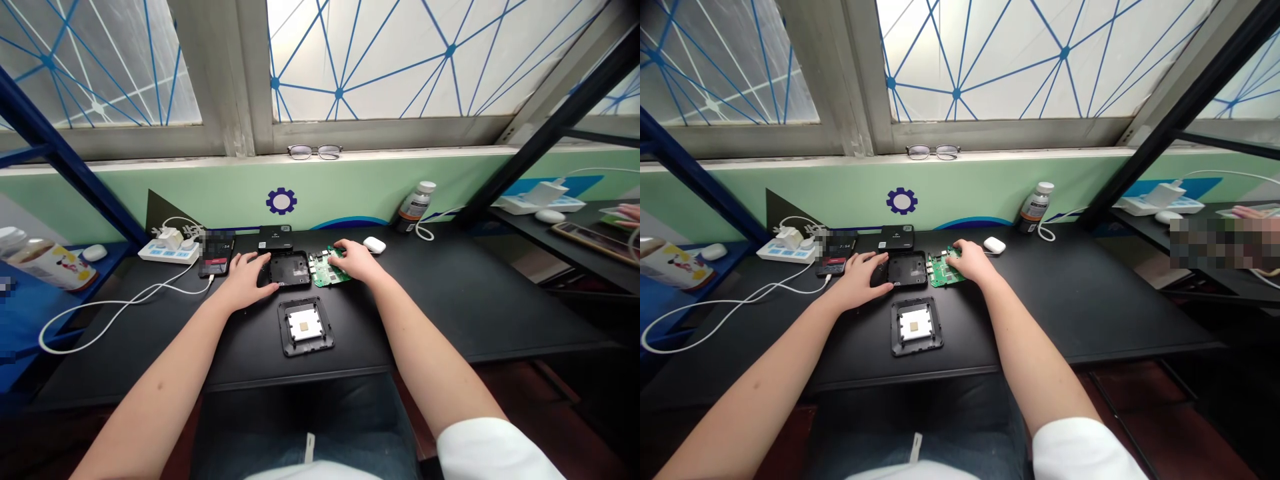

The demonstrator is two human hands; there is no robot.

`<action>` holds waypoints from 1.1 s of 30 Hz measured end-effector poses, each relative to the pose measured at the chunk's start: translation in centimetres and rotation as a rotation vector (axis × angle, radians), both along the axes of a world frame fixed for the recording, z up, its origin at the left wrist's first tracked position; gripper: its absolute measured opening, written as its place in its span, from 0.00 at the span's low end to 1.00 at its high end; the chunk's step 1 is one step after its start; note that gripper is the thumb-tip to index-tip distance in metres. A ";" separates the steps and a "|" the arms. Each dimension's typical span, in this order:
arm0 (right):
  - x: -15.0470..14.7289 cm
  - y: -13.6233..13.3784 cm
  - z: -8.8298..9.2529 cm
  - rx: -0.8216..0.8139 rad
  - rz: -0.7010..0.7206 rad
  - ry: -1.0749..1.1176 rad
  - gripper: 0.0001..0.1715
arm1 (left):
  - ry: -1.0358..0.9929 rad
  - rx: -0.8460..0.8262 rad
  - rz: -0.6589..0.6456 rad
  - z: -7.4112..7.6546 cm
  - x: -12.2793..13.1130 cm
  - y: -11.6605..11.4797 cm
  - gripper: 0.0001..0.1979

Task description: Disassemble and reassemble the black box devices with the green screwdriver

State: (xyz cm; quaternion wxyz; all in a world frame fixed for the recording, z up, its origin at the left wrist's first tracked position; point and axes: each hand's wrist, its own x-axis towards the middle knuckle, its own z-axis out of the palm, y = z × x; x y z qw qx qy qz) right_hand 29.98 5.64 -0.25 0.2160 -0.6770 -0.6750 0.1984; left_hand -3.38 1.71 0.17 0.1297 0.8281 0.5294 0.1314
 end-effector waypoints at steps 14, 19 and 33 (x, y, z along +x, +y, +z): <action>-0.6 0.8 -1.5 0.066 -0.104 -0.134 0.25 | 0.014 0.014 -0.026 -0.2 0.1 -0.1 0.40; -0.4 1.1 -1.9 0.076 -0.119 -0.153 0.26 | 0.015 0.009 -0.038 -0.3 0.3 -0.1 0.38; 0.0 1.4 -1.6 0.097 -0.063 -0.148 0.18 | 0.030 0.095 -0.238 1.9 1.0 -2.6 0.25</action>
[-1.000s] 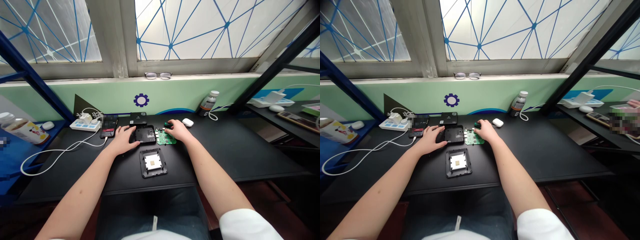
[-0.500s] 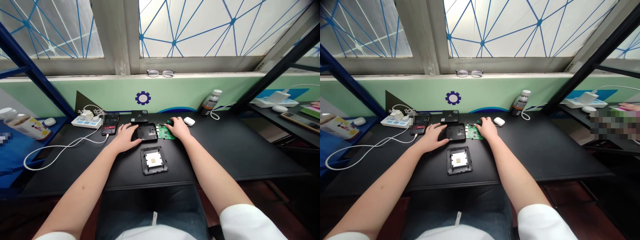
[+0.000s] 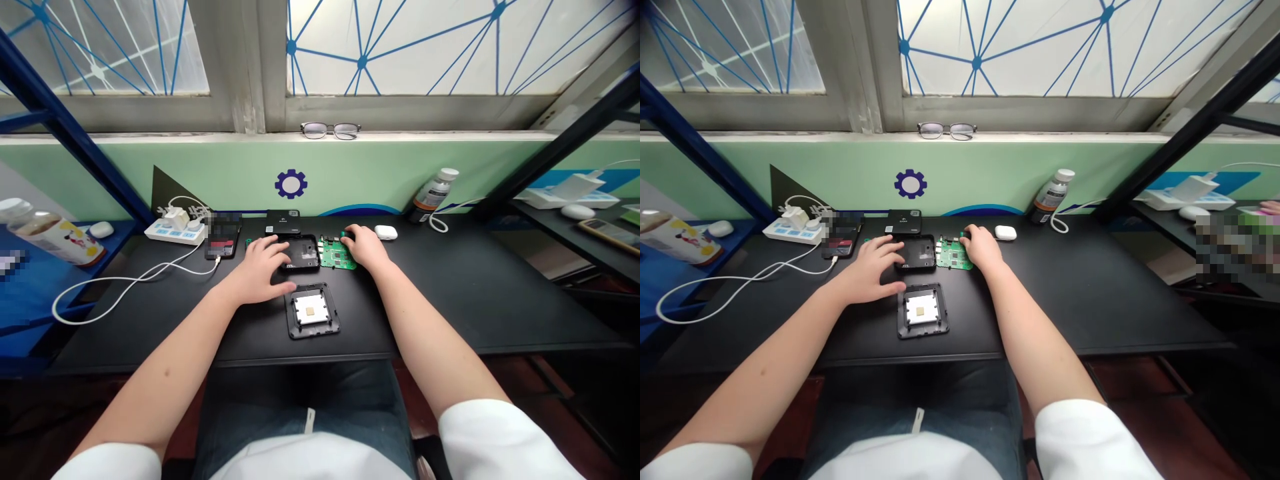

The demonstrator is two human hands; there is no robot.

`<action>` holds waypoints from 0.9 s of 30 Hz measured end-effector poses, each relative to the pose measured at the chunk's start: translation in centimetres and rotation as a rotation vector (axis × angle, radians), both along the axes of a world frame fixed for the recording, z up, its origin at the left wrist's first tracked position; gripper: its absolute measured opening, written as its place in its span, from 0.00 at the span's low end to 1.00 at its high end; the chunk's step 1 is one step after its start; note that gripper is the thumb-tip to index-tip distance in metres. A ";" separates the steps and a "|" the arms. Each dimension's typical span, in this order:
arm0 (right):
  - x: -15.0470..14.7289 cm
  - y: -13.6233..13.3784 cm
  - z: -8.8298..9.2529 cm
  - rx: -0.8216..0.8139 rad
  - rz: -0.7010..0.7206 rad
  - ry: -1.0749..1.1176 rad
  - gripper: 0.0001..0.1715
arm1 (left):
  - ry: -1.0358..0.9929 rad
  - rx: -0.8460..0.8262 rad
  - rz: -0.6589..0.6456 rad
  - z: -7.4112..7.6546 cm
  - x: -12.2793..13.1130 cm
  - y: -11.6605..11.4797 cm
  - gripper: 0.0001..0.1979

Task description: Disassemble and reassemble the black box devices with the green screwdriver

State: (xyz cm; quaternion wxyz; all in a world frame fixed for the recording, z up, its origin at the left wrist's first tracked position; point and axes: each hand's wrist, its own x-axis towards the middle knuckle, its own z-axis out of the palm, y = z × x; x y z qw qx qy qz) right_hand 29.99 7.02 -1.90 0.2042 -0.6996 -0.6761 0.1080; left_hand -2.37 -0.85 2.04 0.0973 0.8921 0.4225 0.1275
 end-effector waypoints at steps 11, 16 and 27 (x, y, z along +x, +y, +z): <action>-0.8 -2.6 3.1 0.667 0.002 0.452 0.26 | 0.091 -0.072 -0.268 0.7 2.4 -3.1 0.28; -6.1 -6.2 3.7 0.679 0.300 0.801 0.27 | 0.065 -0.048 -0.285 0.5 2.2 -2.7 0.24; -10.2 -8.2 1.6 0.686 0.648 0.746 0.26 | -0.039 -0.059 -0.258 -0.9 1.4 -1.5 0.27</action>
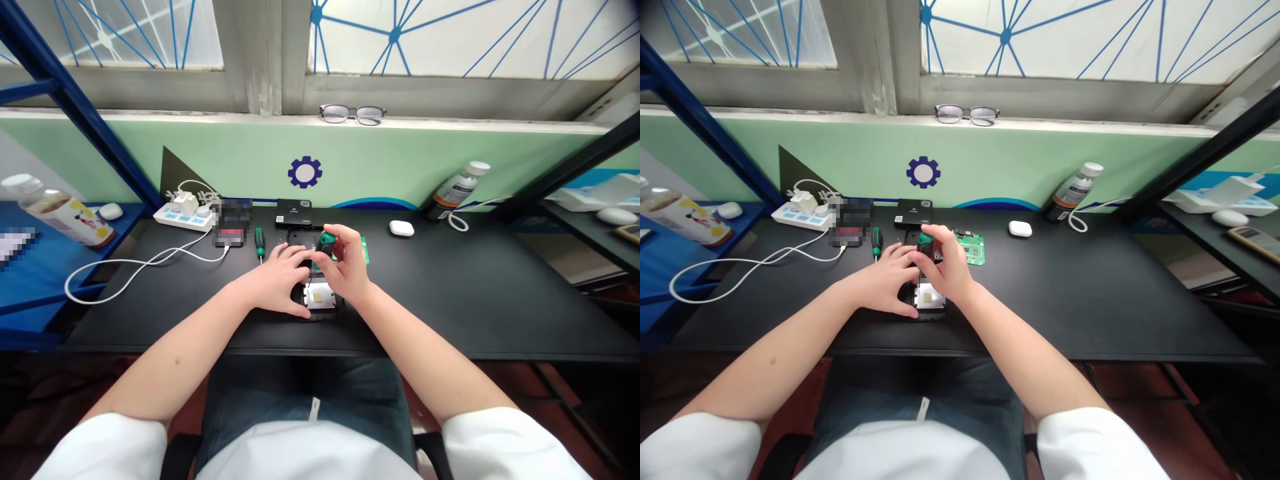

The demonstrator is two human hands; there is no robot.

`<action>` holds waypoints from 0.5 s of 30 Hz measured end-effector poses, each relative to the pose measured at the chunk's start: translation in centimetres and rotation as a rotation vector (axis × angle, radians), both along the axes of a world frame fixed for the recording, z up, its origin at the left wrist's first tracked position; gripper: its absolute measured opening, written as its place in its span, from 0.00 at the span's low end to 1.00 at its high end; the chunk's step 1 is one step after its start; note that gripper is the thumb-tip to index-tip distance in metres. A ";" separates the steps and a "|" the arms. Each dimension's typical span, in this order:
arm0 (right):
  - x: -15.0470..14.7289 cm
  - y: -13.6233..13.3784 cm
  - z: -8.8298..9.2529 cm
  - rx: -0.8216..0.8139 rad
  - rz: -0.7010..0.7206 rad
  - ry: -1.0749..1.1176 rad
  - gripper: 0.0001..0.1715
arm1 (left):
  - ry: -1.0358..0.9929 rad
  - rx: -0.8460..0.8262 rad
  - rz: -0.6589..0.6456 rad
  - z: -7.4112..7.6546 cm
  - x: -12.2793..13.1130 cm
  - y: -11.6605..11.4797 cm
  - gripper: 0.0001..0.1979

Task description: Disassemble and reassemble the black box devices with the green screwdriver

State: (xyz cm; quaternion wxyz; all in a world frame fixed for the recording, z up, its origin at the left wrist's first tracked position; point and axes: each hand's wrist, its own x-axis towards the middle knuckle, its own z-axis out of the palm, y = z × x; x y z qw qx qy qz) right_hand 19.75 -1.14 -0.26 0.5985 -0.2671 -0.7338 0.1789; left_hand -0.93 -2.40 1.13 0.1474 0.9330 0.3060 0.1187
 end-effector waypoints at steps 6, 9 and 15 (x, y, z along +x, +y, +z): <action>-0.2 0.1 -0.1 0.050 -0.004 0.005 0.25 | 0.016 -0.037 0.000 0.0 0.0 0.1 0.28; -0.2 0.0 -0.3 0.045 0.017 0.008 0.26 | 0.022 -0.019 0.001 0.0 0.0 0.1 0.28; -0.3 0.0 -0.3 0.026 0.064 0.007 0.27 | 0.042 0.001 -0.002 0.1 0.0 0.1 0.32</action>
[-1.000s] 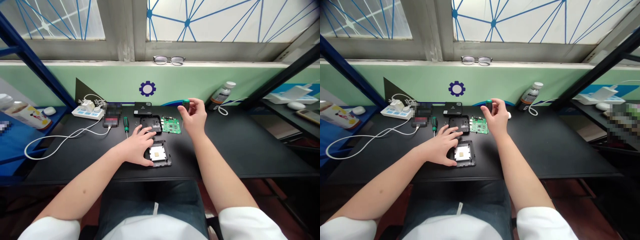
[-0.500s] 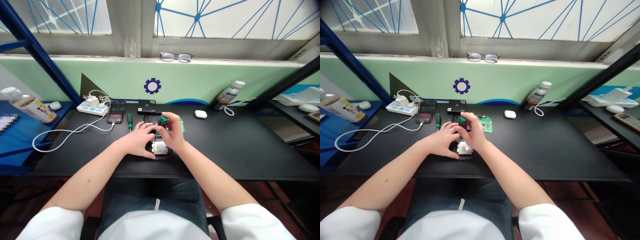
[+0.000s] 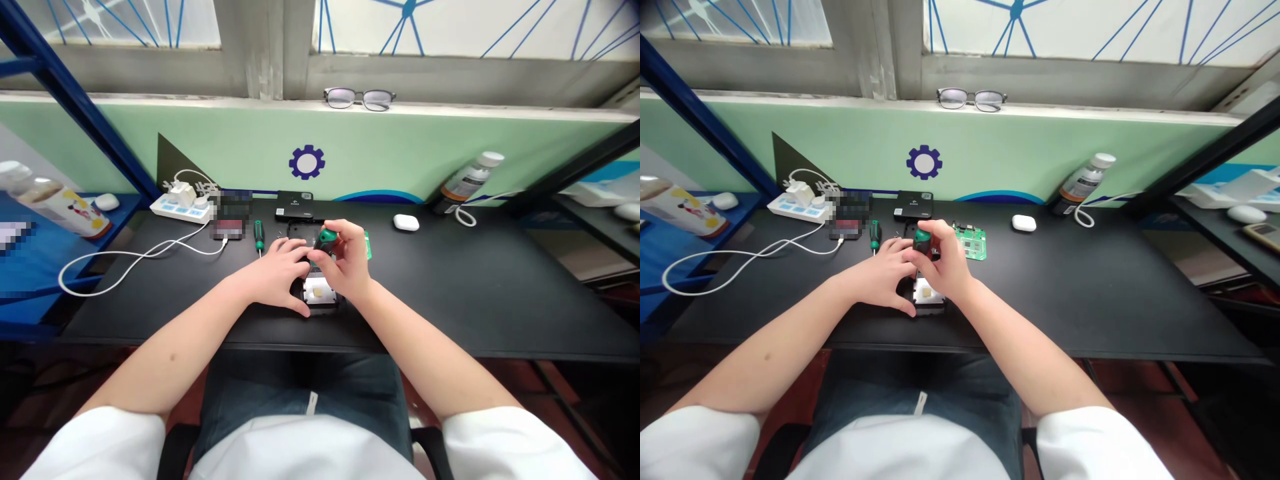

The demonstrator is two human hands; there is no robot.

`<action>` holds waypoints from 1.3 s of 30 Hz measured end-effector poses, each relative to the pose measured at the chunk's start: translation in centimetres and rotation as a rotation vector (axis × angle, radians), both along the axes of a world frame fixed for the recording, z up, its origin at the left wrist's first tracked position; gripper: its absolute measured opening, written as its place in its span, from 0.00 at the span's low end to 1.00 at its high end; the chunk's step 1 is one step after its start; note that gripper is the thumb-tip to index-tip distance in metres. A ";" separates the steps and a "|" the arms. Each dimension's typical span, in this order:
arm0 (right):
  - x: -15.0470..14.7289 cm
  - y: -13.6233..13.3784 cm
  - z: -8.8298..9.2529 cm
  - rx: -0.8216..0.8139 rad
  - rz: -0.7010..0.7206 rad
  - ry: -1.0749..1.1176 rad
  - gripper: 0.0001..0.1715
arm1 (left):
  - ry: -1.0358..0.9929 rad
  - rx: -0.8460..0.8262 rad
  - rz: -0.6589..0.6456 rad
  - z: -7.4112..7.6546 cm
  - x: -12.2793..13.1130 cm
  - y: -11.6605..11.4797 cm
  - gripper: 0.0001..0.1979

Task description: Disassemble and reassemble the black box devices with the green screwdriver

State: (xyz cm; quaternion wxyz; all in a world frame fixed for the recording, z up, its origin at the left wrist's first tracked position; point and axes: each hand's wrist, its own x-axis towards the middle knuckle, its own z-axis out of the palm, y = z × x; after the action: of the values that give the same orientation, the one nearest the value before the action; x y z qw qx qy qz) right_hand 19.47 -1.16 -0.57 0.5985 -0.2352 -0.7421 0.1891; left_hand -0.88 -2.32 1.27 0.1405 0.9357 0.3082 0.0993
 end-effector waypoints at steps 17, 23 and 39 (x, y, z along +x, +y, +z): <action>0.1 -0.1 1.4 0.050 0.047 -0.023 0.20 | -0.044 -0.026 0.024 0.4 -0.6 0.2 0.26; 0.7 -0.3 2.7 -0.101 0.184 -0.030 0.18 | -0.039 -0.029 0.017 0.5 -0.7 0.5 0.19; 1.3 -0.3 3.3 -0.251 0.377 0.065 0.17 | -0.024 -0.018 0.002 0.5 -0.7 0.8 0.10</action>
State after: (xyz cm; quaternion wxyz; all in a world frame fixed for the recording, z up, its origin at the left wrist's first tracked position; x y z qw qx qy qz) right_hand 20.76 -1.42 2.69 0.5423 -0.1587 -0.7240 0.3957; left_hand -1.61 -1.56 1.75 0.1523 0.9328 0.3084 0.1078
